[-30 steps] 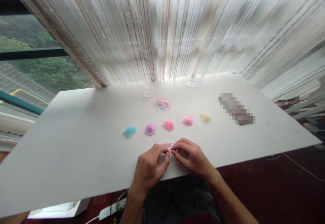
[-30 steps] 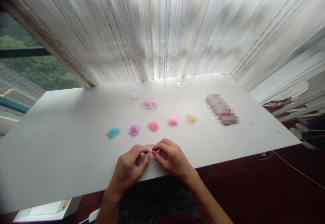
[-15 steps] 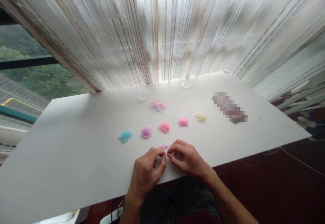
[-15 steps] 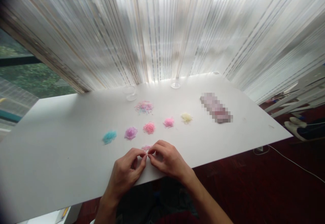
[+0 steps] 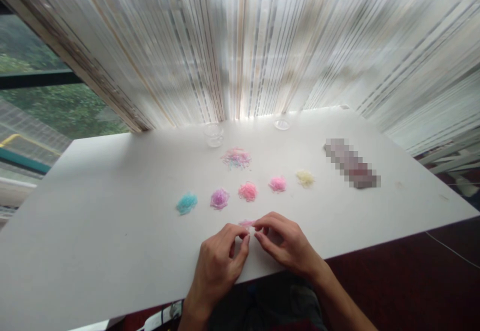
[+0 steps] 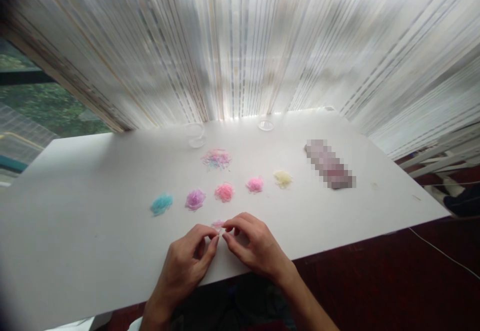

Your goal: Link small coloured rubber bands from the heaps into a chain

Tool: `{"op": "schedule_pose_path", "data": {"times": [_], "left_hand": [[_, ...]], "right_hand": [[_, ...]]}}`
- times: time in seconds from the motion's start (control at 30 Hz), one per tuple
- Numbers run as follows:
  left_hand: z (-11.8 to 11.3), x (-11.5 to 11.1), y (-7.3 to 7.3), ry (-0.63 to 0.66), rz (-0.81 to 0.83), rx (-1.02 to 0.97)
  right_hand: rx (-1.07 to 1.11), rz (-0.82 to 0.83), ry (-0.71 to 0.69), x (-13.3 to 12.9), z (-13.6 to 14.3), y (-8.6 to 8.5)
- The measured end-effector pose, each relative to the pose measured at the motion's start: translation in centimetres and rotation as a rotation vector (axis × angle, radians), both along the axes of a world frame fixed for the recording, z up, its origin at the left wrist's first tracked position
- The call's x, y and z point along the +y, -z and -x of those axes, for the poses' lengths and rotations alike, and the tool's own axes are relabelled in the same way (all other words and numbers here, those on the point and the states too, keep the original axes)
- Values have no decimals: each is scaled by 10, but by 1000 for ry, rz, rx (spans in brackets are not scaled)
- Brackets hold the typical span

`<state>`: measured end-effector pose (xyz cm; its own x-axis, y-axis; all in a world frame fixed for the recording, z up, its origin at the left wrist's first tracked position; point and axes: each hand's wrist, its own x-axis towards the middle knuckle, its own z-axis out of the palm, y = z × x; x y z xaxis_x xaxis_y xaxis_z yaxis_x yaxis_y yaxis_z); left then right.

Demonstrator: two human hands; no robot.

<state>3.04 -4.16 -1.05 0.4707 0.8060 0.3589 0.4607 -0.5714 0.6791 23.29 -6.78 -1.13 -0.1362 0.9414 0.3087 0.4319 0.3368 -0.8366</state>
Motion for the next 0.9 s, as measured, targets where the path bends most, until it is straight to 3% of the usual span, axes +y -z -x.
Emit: {"op": "schedule_pose_path", "data": {"times": [0.33, 0.9], "left_hand": [[2, -3, 3, -21, 47, -18], [1, -1, -1, -5, -28, 2]], "right_hand": [[-33, -61, -43, 0, 0, 1], [-65, -81, 10, 1, 2, 2]]}}
